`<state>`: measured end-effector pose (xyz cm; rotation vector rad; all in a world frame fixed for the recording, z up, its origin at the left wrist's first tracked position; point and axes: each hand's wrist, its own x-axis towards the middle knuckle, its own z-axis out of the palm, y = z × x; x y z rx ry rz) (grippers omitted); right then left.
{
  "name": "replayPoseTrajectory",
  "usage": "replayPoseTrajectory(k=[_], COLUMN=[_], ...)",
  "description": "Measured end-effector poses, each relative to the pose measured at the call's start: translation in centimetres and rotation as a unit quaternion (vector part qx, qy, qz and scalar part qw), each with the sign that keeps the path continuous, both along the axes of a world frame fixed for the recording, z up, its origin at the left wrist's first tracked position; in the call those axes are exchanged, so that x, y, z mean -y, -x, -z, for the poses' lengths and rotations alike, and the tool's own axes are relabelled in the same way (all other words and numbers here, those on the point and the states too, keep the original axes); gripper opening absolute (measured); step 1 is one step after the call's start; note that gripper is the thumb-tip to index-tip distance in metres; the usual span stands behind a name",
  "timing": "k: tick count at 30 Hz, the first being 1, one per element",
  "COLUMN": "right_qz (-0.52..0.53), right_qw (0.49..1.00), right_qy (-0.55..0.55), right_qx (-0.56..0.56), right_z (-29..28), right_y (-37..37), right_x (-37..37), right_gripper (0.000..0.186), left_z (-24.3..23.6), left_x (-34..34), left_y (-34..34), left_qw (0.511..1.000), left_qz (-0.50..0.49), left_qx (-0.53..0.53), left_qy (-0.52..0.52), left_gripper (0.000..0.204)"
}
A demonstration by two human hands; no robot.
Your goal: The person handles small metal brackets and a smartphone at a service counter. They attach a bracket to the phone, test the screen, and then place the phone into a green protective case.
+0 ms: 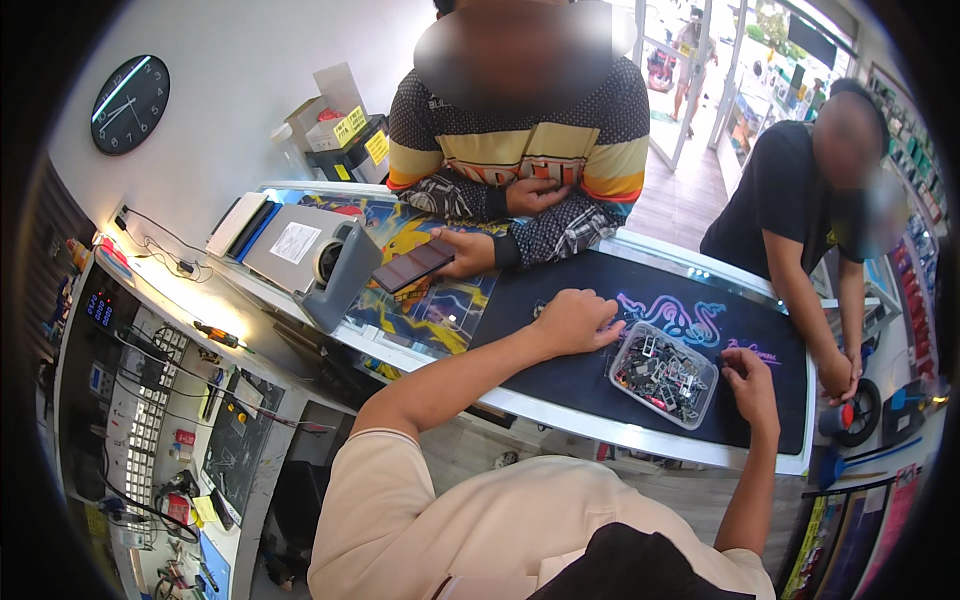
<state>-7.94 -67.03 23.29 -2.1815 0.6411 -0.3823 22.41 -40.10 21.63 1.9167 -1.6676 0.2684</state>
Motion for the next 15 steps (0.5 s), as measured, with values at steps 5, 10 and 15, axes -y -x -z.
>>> replayPoseTrajectory(k=[5,10,15], right_qz=[0.086,-0.009,-0.114], right_qw=[0.984,0.992,0.989], right_qy=[-0.150,-0.075,-0.061], right_qx=[0.043,0.099,0.069], right_z=[-0.6,-4.2,-5.3], right_y=[-0.2,-1.0,-4.4], right_x=[0.9,-1.4,-6.3], right_gripper=[0.029,0.034,0.037], left_z=[-0.9,-4.2,-7.8], left_x=[0.0,1.1,4.7], left_y=[-0.9,-2.5,1.6], left_qw=[0.999,0.986,0.964], left_qz=[-0.021,-0.063,-0.033], left_qx=[-0.041,-0.146,-0.258], left_qy=[-0.018,0.051,0.061], left_gripper=[0.039,0.032,0.042])
